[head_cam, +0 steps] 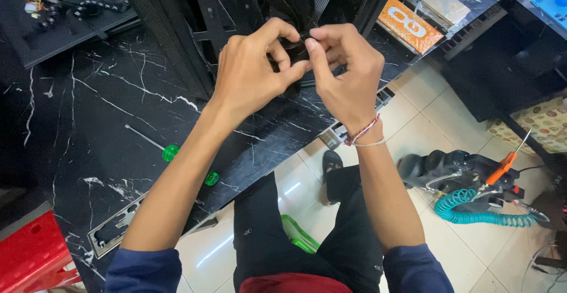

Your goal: The person removes the side panel of a computer case and proceeds to organize the internal cables. They gather the wires into a bundle, secure them with a zip tie, and then separate and route the individual cables within the case.

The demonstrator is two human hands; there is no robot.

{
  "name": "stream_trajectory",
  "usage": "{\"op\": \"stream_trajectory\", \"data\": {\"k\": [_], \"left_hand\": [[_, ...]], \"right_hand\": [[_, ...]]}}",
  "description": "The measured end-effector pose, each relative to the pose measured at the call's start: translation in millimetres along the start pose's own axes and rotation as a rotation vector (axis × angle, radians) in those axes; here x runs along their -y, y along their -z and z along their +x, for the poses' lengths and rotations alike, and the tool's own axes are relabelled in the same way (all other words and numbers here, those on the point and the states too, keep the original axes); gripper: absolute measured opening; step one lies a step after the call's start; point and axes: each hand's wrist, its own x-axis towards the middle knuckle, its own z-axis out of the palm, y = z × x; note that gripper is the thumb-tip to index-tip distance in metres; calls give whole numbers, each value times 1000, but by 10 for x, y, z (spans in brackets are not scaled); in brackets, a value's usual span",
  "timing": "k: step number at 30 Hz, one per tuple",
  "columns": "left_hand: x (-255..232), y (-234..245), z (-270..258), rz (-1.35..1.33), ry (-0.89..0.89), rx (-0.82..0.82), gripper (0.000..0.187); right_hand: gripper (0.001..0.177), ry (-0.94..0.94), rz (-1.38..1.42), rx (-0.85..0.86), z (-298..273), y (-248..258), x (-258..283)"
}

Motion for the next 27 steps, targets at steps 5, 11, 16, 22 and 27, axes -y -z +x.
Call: {"op": "stream_trajectory", "data": {"k": [5,11,16,22,27], "left_hand": [[-21,31,-10,54,-72,-53,10],[-70,157,35,38,38,-47,20],[-124,124,28,-97,121,26,24],[-105,163,43,-278,32,119,8],[-173,218,72,-201,241,169,13]], "right_hand": [[3,-117,51,-17,-59,-12,-60],[6,-159,43,-42,-200,-115,-145],[11,-150,45,-79,-291,-302,-83],[11,-213,218,-33,-260,-273,-123],[20,-143,124,4,-206,-119,-91]]}}
